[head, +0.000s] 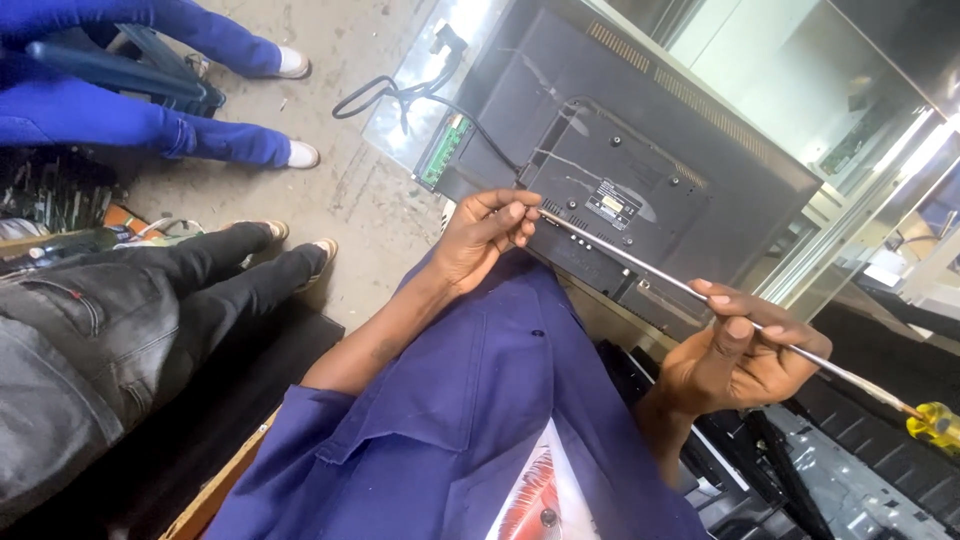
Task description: Unscrew the back panel of a television using a manual screwdriver.
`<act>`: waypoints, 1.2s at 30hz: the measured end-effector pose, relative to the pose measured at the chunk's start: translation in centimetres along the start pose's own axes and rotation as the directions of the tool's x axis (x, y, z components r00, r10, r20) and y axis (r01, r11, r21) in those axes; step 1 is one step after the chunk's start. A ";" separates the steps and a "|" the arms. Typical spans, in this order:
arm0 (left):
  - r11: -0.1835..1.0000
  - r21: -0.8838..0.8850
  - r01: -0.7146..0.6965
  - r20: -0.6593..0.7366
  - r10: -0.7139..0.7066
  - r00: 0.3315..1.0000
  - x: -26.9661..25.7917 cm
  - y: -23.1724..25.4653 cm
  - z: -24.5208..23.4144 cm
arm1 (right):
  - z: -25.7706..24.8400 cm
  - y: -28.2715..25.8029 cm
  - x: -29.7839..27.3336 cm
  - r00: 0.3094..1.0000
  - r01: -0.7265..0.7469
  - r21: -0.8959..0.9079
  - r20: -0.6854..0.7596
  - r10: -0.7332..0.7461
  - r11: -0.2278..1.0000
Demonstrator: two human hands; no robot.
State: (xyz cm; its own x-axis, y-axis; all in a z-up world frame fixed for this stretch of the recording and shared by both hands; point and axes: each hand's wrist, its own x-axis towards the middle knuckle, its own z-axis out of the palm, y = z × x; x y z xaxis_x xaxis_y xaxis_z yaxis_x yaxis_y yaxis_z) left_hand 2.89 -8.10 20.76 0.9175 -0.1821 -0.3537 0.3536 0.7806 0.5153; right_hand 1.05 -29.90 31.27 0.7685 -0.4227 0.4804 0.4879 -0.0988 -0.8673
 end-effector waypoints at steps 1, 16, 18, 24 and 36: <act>1.000 -0.005 0.002 0.000 -0.002 1.000 0.0 -0.2 -0.1 | -0.2 0.0 0.0 1.000 -0.010 -0.002 -0.007 0.010 1.000; 0.991 0.133 0.022 -0.057 -0.014 0.998 0.5 -2.5 -0.6 | -4.0 0.9 -0.2 1.000 -0.026 0.002 0.018 0.026 1.000; 0.988 0.156 0.010 -0.061 -0.001 0.998 0.8 -3.1 -0.8 | -5.2 1.1 0.1 0.998 0.001 -0.062 0.070 0.004 0.998; 0.987 0.127 0.103 -0.024 -0.101 0.995 1.8 -5.0 0.2 | -6.8 0.7 0.0 0.993 -0.096 -0.164 0.054 0.106 0.982; 0.799 0.469 0.375 -0.086 -0.382 0.920 6.1 -10.6 1.2 | -11.6 2.8 3.9 0.992 0.115 -0.412 0.093 -0.084 0.904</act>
State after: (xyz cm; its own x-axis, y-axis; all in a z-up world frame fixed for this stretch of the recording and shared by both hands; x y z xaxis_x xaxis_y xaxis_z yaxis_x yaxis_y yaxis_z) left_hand 4.91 -18.17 14.07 0.6937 -0.4140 -0.5894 0.7126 0.2750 0.6454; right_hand 0.64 -42.29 29.20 0.7602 -0.3269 0.5614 0.3585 -0.5095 -0.7822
